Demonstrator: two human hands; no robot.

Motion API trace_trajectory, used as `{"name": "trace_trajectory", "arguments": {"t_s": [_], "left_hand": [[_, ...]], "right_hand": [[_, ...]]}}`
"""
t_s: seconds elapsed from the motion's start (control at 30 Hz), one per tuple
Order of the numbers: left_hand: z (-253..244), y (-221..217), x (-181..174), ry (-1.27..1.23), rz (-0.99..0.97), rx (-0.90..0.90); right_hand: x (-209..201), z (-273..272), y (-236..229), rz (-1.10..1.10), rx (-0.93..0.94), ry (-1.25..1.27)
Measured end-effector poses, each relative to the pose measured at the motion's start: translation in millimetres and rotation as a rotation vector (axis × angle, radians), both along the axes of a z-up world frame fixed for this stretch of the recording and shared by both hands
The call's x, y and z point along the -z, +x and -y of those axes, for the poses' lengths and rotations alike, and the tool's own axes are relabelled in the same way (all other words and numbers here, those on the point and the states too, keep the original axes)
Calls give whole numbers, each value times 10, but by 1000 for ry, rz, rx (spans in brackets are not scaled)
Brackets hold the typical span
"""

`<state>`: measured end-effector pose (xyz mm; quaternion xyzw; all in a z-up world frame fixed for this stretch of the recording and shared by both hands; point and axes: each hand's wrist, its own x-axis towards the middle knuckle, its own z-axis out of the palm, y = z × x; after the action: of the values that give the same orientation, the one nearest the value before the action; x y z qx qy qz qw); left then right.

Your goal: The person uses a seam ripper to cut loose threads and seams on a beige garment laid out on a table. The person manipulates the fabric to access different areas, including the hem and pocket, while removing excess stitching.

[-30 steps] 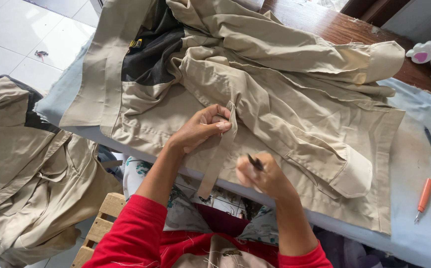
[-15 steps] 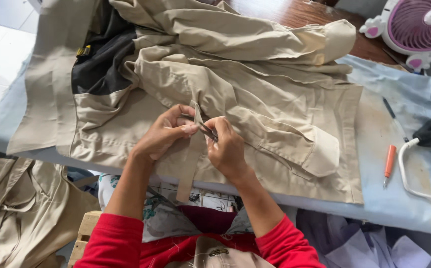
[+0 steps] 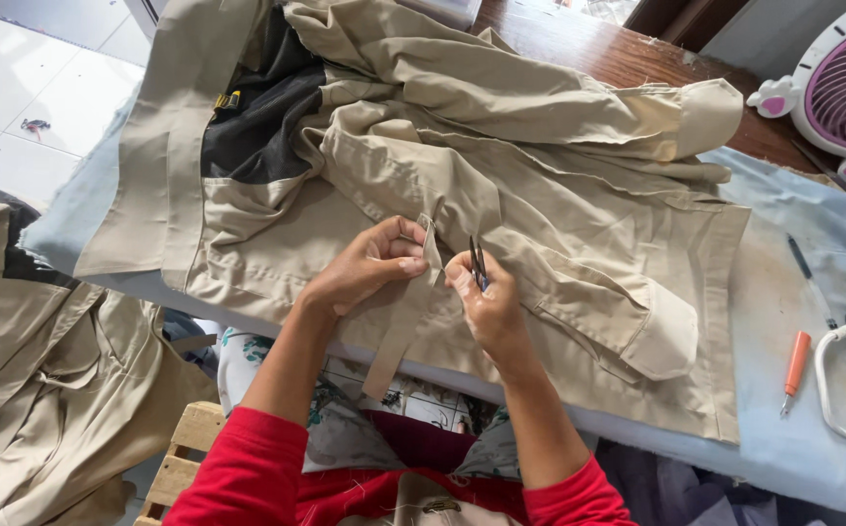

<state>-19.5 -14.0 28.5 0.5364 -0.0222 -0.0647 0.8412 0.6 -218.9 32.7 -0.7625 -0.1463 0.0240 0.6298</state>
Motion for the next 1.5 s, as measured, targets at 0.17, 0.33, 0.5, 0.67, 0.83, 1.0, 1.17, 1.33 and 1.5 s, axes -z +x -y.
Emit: {"name": "trace_trajectory", "arguments": {"t_s": [0.17, 0.33, 0.5, 0.67, 0.83, 1.0, 1.17, 1.33, 1.5], "left_hand": [[-17, 60, 97, -38, 10, -5], [-53, 143, 197, -61, 24, 10], [-29, 49, 45, -55, 12, 7], [-28, 38, 23, -21, 13, 10], [-11, 5, -40, -16, 20, 3], [-11, 37, 40, -61, 31, 22], [-21, 136, 218, -85, 78, 21], [-26, 180, 359, -51, 59, 19], [74, 45, 79, -31, 53, 46]], "right_hand": [[-236, 155, -108, -7, -263, -39], [-260, 352, -67, 126, -99, -329], [-277, 203, -147, 358, 22, -526], [-98, 133, -107, 439, 72, -548], [-124, 131, -52, 327, 94, -469], [-206, 16, -44, 102, 83, -245], [-225, -128, -77, 390, -92, -288], [72, 18, -115, 28, -202, -165], [-243, -187, -365, -41, -4, -271]]}}
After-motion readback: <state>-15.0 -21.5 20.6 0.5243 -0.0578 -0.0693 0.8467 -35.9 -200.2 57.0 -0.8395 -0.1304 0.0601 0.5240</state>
